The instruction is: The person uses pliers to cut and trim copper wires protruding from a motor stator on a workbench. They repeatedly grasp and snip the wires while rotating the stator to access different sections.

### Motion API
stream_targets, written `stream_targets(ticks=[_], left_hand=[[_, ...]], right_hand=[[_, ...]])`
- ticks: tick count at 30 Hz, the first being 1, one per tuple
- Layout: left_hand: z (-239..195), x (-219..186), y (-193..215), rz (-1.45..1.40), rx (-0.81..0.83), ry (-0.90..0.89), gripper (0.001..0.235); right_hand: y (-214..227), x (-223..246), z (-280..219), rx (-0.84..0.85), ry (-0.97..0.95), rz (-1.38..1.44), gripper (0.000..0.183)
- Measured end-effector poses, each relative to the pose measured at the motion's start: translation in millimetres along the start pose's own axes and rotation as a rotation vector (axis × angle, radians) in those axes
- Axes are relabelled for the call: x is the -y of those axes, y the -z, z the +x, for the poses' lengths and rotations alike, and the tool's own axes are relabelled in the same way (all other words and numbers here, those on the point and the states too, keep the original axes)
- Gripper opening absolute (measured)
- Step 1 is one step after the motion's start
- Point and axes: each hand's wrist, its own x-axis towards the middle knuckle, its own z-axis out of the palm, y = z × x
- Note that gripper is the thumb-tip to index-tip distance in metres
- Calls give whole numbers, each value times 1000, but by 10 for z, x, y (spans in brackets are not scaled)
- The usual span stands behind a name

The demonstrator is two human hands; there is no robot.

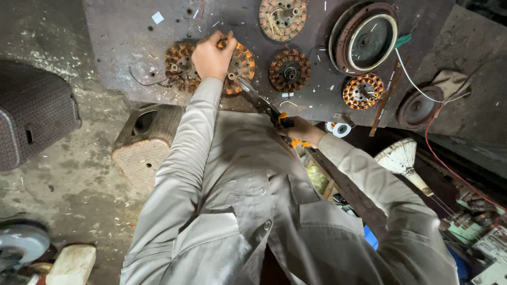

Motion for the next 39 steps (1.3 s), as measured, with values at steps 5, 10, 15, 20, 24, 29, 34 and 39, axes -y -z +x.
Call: stream_targets(ticks=[5, 10, 15, 20, 24, 29, 34, 39], left_hand=[[149, 5, -25, 6, -41, -57, 32], [66, 79, -77, -34, 53, 17, 31], [46, 134, -68, -8, 9, -168, 34], [151, 87, -140, -25, 189, -325, 36], [103, 111, -155, -10, 245, -391, 42], [-19, 190, -144, 115, 209, -174, 58], [4, 187, -131, 72, 142, -238, 58], [-12, 167, -81, 113, 224, -223, 58]], right_hand=[[-201, -305, 621, -40, 197, 218, 32], [-533, -571, 978, -177, 477, 195, 26], [-244, -584, 490, -70, 506, 0, 24], [108, -442, -100, -155, 229, -130, 28], [253, -145, -359, -14, 89, 7, 33], [339, 320, -482, 63, -55, -22, 48], [371, 462, -250, 106, -83, -14, 46], [331, -119, 132, 225, -30, -40, 47]])
